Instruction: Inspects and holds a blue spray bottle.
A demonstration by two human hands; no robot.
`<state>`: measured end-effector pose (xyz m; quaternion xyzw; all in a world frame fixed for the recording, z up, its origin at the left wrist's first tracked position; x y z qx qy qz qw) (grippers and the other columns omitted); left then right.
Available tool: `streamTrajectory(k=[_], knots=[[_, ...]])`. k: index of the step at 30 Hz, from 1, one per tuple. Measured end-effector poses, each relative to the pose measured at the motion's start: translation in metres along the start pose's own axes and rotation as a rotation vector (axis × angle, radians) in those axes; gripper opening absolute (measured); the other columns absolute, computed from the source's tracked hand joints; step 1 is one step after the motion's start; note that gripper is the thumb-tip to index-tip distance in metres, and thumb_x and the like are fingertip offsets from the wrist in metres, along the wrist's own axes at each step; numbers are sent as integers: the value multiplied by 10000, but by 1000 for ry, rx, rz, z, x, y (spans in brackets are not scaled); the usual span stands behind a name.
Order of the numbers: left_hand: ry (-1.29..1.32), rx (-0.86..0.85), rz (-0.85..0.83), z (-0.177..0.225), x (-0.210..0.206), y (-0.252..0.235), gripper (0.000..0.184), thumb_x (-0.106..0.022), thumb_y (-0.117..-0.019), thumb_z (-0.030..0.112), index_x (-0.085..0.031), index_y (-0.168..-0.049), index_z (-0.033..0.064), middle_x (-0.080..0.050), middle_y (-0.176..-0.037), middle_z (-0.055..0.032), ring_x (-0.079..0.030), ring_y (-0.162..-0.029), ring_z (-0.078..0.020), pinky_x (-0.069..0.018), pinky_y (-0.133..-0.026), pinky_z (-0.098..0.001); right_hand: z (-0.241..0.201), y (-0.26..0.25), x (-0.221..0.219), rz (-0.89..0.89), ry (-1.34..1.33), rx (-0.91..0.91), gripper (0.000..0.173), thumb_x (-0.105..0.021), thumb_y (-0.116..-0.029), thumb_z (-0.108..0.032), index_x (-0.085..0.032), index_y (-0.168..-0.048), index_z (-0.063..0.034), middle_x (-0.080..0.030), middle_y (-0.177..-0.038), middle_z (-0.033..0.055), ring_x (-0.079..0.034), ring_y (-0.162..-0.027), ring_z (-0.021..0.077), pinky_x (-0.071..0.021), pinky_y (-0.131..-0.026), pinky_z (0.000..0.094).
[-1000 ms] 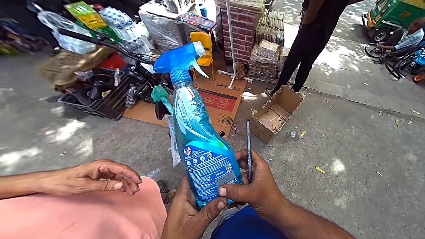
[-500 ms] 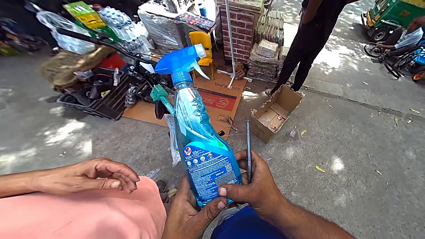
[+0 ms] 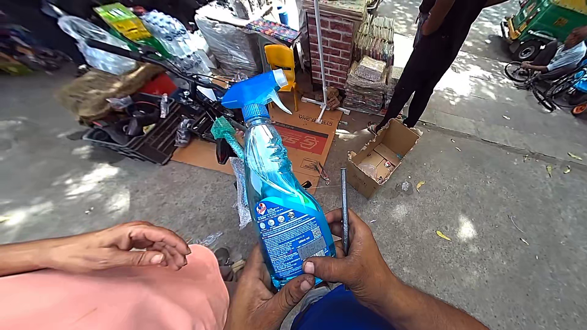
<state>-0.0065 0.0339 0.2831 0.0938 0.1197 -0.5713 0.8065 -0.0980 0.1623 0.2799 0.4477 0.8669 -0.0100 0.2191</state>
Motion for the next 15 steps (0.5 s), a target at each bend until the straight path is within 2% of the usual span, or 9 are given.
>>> streamTrajectory(k=[5, 15], knots=[[1, -13, -10, 1, -1, 1, 787, -840, -846, 216, -312, -1392, 10, -675, -1170, -54, -714, -997, -157, -637, -834, -311, -1, 1, -1, -7, 4, 11, 600, -867, -739, -23, -514, -1223, -39, -679, -1089, 145, -705, -758, 171, -614, -650, 300], [-1, 8, -5, -1, 2, 4, 814, -847, -838, 216, -304, -1404, -4, -668, -1189, -66, -709, -1023, -169, -628, -885, -337, 1, 2, -3, -10, -11, 7, 586, -866, -739, -11, -518, -1209, -42, -681, -1079, 144, -711, -747, 177, -621, -641, 308]])
Point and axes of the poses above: each hand's wrist, its own y-axis away from the middle knuckle, its own x-axis out of the back of the hand, z = x × y, the point moved 6 cm from there along -y, towards the middle knuckle
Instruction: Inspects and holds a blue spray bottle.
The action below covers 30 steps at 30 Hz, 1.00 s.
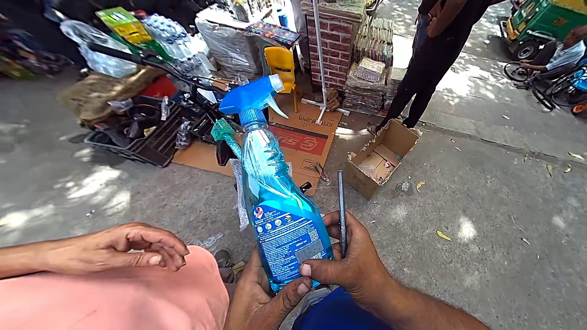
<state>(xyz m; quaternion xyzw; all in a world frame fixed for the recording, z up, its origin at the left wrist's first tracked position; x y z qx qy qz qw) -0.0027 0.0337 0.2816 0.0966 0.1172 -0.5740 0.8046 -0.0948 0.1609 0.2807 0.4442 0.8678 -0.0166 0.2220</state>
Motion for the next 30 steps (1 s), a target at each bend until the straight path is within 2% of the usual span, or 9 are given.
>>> streamTrajectory(k=[11, 14, 18, 30], knots=[[59, 19, -19, -4, 0, 2, 811, -847, -837, 193, -295, -1403, 12, -673, -1193, -55, -713, -1022, -176, -634, -870, -351, 0, 4, 1, 9, -5, 11, 575, -854, -751, 3, -521, -1218, -33, -680, -1102, 143, -697, -731, 171, -610, -624, 300], [67, 17, -29, -4, 0, 2, 807, -841, -844, 197, -295, -1408, 9, -669, -1204, -59, -705, -1047, -175, -622, -906, -355, 0, 6, 1, 10, 11, 13, 563, -855, -756, -9, -526, -1212, -38, -685, -1111, 140, -700, -743, 164, -601, -615, 287], [73, 20, -27, -4, -1, 3, 792, -842, -842, 203, -305, -1395, 19, -676, -1194, -59, -714, -1022, -181, -635, -866, -356, 0, 6, 1, 4, 19, 25, 544, -852, -758, -8, -529, -1196, -33, -687, -1099, 138, -696, -744, 158, -592, -609, 280], [110, 15, -33, -6, -2, 6, 792, -845, -837, 190, -307, -1392, 16, -679, -1195, -63, -711, -1047, -188, -624, -908, -377, 2, 10, 2, -11, 9, 26, 520, -822, -784, -19, -524, -1209, -27, -679, -1121, 138, -683, -729, 149, -587, -608, 280]])
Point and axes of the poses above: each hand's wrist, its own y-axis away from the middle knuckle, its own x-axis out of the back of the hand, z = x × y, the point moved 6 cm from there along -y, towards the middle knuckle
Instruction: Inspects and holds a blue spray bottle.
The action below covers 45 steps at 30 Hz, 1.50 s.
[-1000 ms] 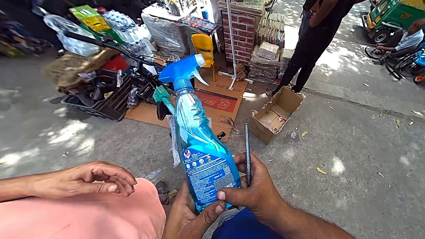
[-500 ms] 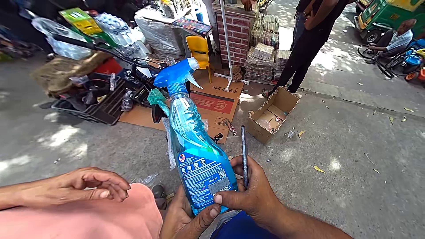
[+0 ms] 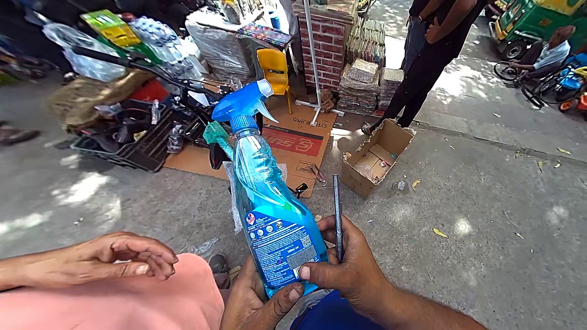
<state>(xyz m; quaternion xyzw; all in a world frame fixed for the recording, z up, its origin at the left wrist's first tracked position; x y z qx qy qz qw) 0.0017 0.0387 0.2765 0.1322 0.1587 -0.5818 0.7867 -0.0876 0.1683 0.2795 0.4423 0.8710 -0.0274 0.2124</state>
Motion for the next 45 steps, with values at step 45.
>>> streamTrajectory(k=[45], knots=[[27, 30, -23, -8, 1, -7, 807, -853, -827, 181, -307, -1400, 25, -683, -1208, -93, -719, -1043, -223, -632, -889, -395, 8, -2, 10, -42, -144, -15, 404, -668, -829, -42, -530, -1208, -62, -661, -1062, 89, -546, -596, 39, -427, -481, 175]])
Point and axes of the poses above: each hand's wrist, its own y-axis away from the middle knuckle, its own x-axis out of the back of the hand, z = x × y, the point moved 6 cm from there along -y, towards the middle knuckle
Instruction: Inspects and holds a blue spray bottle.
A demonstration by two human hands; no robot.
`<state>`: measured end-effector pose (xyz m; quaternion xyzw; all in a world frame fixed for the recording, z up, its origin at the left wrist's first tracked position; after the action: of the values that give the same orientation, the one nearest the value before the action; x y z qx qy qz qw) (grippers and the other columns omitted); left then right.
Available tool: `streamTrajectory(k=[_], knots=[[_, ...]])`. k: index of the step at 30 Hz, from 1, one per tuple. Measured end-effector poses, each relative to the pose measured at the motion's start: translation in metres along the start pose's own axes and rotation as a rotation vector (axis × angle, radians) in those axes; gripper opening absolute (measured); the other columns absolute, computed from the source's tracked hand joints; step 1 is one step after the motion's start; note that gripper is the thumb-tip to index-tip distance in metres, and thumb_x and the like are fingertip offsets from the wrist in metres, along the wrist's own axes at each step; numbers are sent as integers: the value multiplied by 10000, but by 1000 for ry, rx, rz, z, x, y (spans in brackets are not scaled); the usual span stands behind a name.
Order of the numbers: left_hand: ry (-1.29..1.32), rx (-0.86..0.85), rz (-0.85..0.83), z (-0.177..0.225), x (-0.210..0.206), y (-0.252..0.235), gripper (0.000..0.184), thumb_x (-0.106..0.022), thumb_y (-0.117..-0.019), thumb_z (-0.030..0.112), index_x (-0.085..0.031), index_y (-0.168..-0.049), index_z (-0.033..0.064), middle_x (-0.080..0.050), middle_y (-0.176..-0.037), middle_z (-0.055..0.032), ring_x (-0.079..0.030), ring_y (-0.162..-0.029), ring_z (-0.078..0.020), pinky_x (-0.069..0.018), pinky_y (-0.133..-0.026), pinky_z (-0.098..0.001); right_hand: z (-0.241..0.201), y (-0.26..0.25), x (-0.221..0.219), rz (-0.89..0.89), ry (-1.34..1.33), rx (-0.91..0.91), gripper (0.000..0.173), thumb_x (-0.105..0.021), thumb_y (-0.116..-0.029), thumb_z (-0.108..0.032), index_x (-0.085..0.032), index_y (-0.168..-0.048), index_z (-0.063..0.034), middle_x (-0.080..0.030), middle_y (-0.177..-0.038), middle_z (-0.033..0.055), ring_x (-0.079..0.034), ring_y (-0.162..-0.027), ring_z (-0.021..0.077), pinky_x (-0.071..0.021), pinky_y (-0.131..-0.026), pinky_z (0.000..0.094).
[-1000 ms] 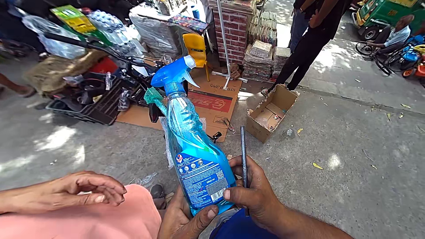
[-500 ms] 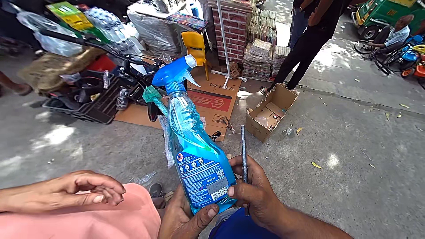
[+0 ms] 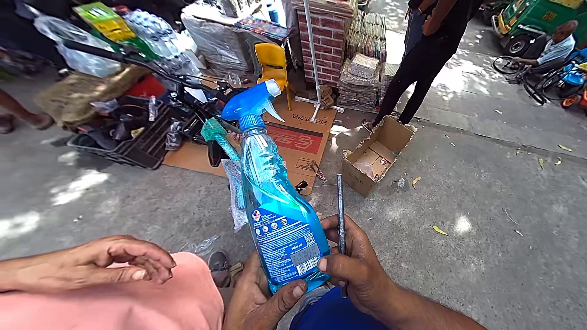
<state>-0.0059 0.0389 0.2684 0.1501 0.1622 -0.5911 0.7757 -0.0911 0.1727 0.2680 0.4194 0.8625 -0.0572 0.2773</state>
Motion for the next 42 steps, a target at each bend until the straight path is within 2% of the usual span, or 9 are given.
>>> streamTrajectory(k=[7, 12, 16, 21, 26, 35, 42], knots=[[-24, -3, 15, 1, -2, -5, 808, -855, -826, 190, -306, -1394, 19, -681, -1199, -76, -715, -1045, -206, -626, -907, -385, -2, -6, 3, 14, 45, -12, 443, -740, -811, -51, -532, -1202, -47, -656, -1066, 106, -561, -603, 62, -462, -503, 198], [-38, -9, 6, -1, -3, -8, 809, -850, -831, 179, -298, -1401, 21, -676, -1206, -81, -713, -1048, -205, -632, -881, -376, -4, -10, 4, 21, 43, -37, 405, -734, -836, -55, -534, -1188, -51, -660, -1038, 102, -555, -602, 56, -434, -483, 186], [-35, -9, 7, -2, -2, -10, 816, -847, -834, 177, -292, -1408, 12, -675, -1210, -81, -710, -1060, -202, -623, -914, -383, -3, -13, 5, 21, 48, -30, 418, -742, -824, -51, -534, -1186, -42, -663, -1036, 111, -583, -627, 69, -455, -496, 192], [-25, -3, 3, -3, -3, -11, 789, -842, -838, 161, -298, -1392, 19, -676, -1197, -82, -714, -1035, -198, -634, -866, -358, -2, -14, 8, 22, 48, -28, 457, -763, -808, -62, -526, -1198, -45, -664, -1061, 113, -611, -659, 90, -483, -517, 212], [-33, -13, -4, -3, -5, -13, 789, -845, -836, 169, -306, -1391, 15, -678, -1195, -85, -713, -1043, -201, -628, -893, -367, -3, -13, 9, 31, 53, -24, 465, -767, -798, -64, -531, -1199, -46, -666, -1060, 110, -585, -632, 75, -464, -506, 205], [-66, -8, 9, -5, -6, -11, 782, -842, -840, 170, -308, -1389, 10, -678, -1193, -80, -715, -1033, -196, -635, -863, -354, -4, -11, 11, 29, 46, -39, 466, -763, -806, -56, -526, -1206, -45, -669, -1055, 112, -595, -638, 76, -464, -503, 199], [-81, -15, 16, -5, -7, -9, 834, -851, -832, 187, -284, -1411, -6, -670, -1211, -85, -710, -1054, -197, -625, -904, -363, -3, -10, 11, 39, 45, -39, 468, -773, -799, -41, -523, -1195, -42, -675, -1037, 112, -600, -636, 73, -465, -504, 197]])
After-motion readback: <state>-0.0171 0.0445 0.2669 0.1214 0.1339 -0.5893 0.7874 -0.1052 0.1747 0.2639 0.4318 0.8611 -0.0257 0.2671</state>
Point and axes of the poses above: each hand's wrist, its own y-axis away from the middle knuckle, its own x-axis out of the back of the hand, z = x × y, the point moved 6 cm from there along -y, towards the middle knuckle
